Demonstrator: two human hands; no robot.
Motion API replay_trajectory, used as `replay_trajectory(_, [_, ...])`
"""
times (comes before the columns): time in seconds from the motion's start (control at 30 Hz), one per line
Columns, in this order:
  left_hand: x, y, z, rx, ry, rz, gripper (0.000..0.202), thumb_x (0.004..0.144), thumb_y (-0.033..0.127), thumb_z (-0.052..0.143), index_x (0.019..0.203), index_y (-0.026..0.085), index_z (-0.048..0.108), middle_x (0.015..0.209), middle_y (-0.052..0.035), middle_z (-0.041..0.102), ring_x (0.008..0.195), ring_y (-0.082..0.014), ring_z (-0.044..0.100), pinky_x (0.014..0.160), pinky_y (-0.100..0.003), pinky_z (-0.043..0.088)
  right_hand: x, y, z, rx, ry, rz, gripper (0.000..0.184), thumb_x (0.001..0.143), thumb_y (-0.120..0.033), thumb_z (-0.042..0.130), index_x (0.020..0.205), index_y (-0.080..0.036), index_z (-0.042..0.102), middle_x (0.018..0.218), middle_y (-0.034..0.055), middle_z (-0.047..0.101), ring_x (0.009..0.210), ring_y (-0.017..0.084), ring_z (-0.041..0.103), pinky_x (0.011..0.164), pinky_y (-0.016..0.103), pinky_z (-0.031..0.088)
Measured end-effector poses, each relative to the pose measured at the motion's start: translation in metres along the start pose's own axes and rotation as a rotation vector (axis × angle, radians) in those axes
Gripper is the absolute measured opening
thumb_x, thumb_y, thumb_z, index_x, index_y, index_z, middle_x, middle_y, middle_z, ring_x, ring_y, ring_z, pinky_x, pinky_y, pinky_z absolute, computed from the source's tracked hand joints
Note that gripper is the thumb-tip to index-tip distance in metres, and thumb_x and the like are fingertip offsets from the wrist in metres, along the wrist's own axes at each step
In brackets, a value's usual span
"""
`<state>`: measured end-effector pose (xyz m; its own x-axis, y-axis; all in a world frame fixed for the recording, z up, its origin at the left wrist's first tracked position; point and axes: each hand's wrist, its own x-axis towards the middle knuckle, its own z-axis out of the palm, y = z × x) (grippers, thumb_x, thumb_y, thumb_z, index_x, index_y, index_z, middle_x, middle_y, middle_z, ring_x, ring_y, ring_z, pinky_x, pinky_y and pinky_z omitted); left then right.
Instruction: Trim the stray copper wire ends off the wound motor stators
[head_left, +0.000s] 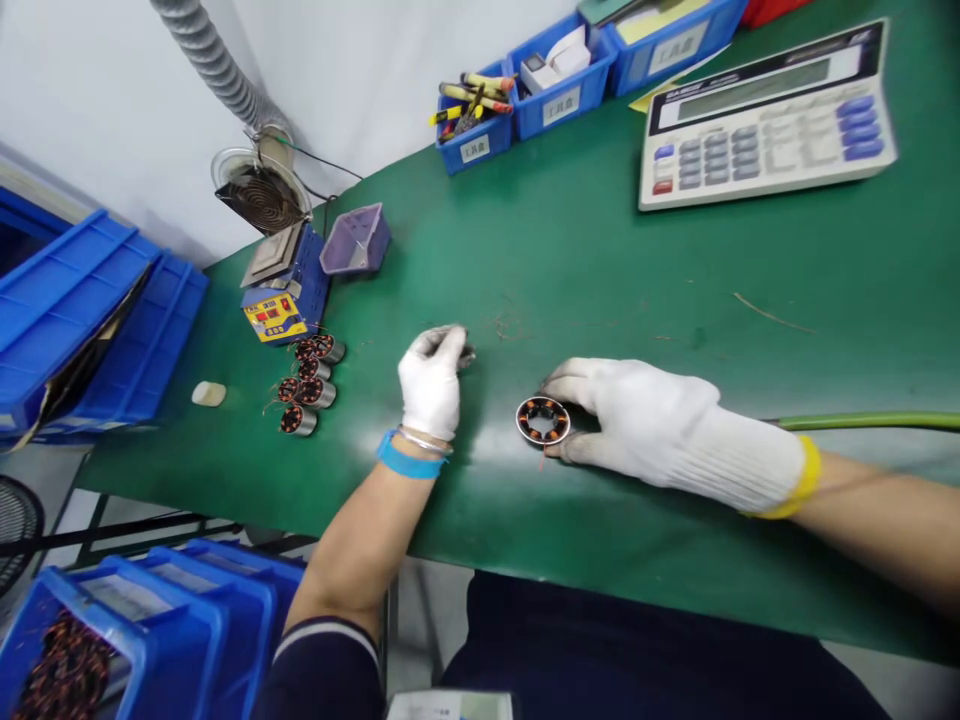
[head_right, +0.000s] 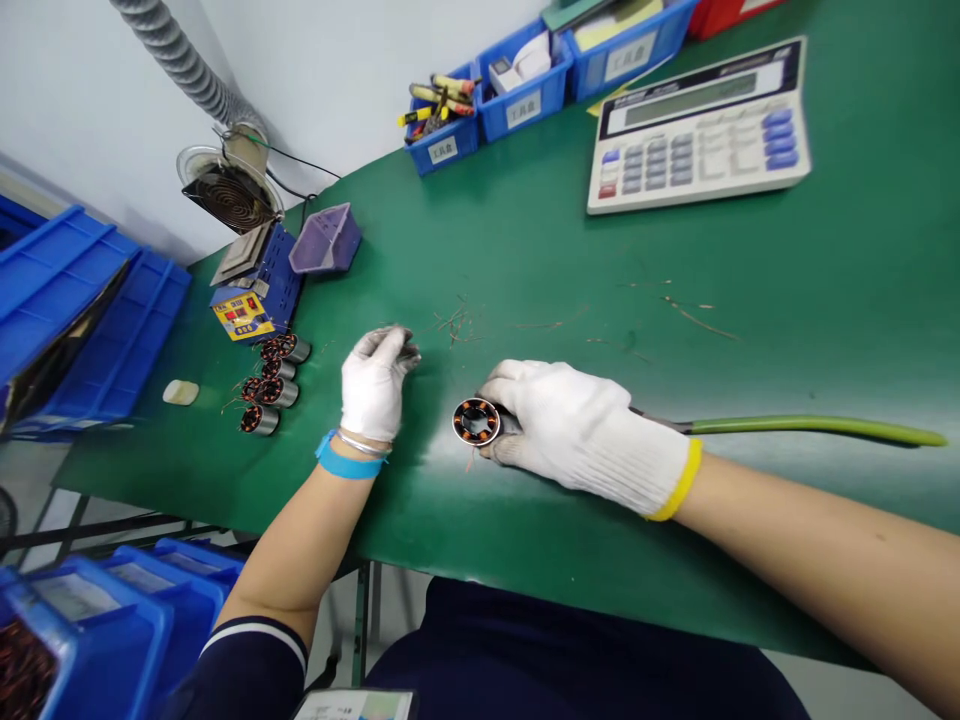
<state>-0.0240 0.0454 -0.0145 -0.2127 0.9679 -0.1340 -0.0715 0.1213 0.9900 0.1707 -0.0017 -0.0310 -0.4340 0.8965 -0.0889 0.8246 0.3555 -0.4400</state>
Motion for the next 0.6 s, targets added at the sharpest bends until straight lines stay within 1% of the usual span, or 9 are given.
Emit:
replay_trajectory(0.07, [0.006, 0.01, -0.01, 0.139, -0.115, -0.075, 0.035, 0.07, 0.046, 0.08, 0.077, 0.017, 0.061, 0.074, 0.0015, 0.064, 0.061, -0.0085, 0.059, 0.059, -0.022, 0.049, 0.0, -0.001, -0.001, 0.001, -0.012, 0.005, 0.044, 0.08, -0.054, 0.061, 0.114, -0.028, 0.071, 0.117, 0.0043, 0.068, 0.094, 0.023, 0.065, 0.07, 0.033, 0.045])
replay_trajectory(0.13, [0.005, 0.021, -0.018, 0.417, -0.362, -0.152, 0.04, 0.07, 0.051, 0.08, 0.074, 0.015, 0.064, 0.068, 0.0009, 0.063, 0.054, -0.0092, 0.056, 0.052, -0.023, 0.045, -0.001, -0.001, -0.001, 0.002, -0.027, 0.034, 0.045, 0.079, -0.056, 0.06, 0.113, -0.028, 0.07, 0.115, 0.0044, 0.068, 0.09, 0.023, 0.065, 0.069, 0.033, 0.045])
replay_trajectory(0.2, [0.0, 0.029, -0.023, 0.648, -0.6, -0.168, 0.039, 0.071, 0.051, 0.08, 0.075, 0.014, 0.069, 0.064, 0.0003, 0.063, 0.054, -0.0099, 0.054, 0.05, -0.023, 0.041, -0.003, 0.0, -0.001, 0.003, -0.027, 0.042, 0.044, 0.081, -0.057, 0.057, 0.112, -0.027, 0.07, 0.113, 0.005, 0.068, 0.087, 0.022, 0.064, 0.068, 0.033, 0.044])
replay_trajectory(0.27, [-0.005, 0.031, -0.025, 0.743, -0.756, -0.161, 0.035, 0.073, 0.048, 0.079, 0.079, 0.013, 0.074, 0.066, -0.0004, 0.066, 0.057, -0.0104, 0.054, 0.052, -0.023, 0.039, -0.005, 0.0, 0.001, 0.0, -0.004, 0.026, 0.044, 0.084, -0.057, 0.056, 0.111, -0.026, 0.07, 0.112, 0.0057, 0.068, 0.086, 0.021, 0.064, 0.068, 0.032, 0.043])
replay_trajectory(0.3, [-0.007, 0.031, -0.024, 0.744, -0.795, -0.162, 0.034, 0.075, 0.046, 0.077, 0.079, 0.013, 0.076, 0.067, -0.0007, 0.067, 0.059, -0.0108, 0.054, 0.054, -0.024, 0.039, -0.006, 0.0, 0.002, -0.009, 0.012, 0.021, 0.044, 0.084, -0.058, 0.055, 0.111, -0.026, 0.07, 0.112, 0.0058, 0.068, 0.086, 0.021, 0.064, 0.068, 0.031, 0.043])
replay_trajectory(0.4, [-0.008, 0.024, -0.02, 0.661, -0.771, -0.169, 0.034, 0.074, 0.046, 0.077, 0.073, 0.012, 0.073, 0.063, -0.0001, 0.065, 0.058, -0.0108, 0.053, 0.056, -0.025, 0.04, -0.006, -0.004, 0.003, -0.041, 0.031, 0.032, 0.044, 0.085, -0.059, 0.056, 0.111, -0.026, 0.07, 0.112, 0.0056, 0.067, 0.087, 0.021, 0.064, 0.068, 0.031, 0.043])
replay_trajectory(0.5, [-0.007, 0.016, -0.015, 0.589, -0.697, -0.138, 0.035, 0.07, 0.046, 0.081, 0.069, 0.012, 0.071, 0.061, 0.0004, 0.064, 0.059, -0.0113, 0.054, 0.059, -0.026, 0.043, -0.002, -0.01, -0.006, -0.034, -0.037, 0.061, 0.044, 0.084, -0.058, 0.056, 0.112, -0.027, 0.069, 0.113, 0.0055, 0.067, 0.09, 0.023, 0.065, 0.069, 0.033, 0.046])
replay_trajectory(0.57, [-0.006, 0.013, -0.013, 0.554, -0.668, -0.113, 0.034, 0.066, 0.042, 0.085, 0.077, 0.012, 0.074, 0.073, -0.003, 0.071, 0.069, -0.0145, 0.061, 0.067, -0.027, 0.048, -0.005, -0.005, -0.014, -0.046, -0.107, 0.097, 0.053, 0.078, -0.061, 0.06, 0.12, -0.029, 0.067, 0.121, 0.0068, 0.066, 0.096, 0.027, 0.067, 0.068, 0.036, 0.048])
replay_trajectory(0.6, [-0.005, 0.011, -0.012, 0.518, -0.664, -0.117, 0.037, 0.064, 0.039, 0.087, 0.086, 0.011, 0.076, 0.083, -0.0059, 0.075, 0.078, -0.0171, 0.066, 0.074, -0.029, 0.051, -0.011, 0.002, -0.018, -0.064, -0.121, 0.105, 0.064, 0.073, -0.064, 0.064, 0.128, -0.031, 0.064, 0.129, 0.0081, 0.064, 0.103, 0.03, 0.067, 0.069, 0.038, 0.051])
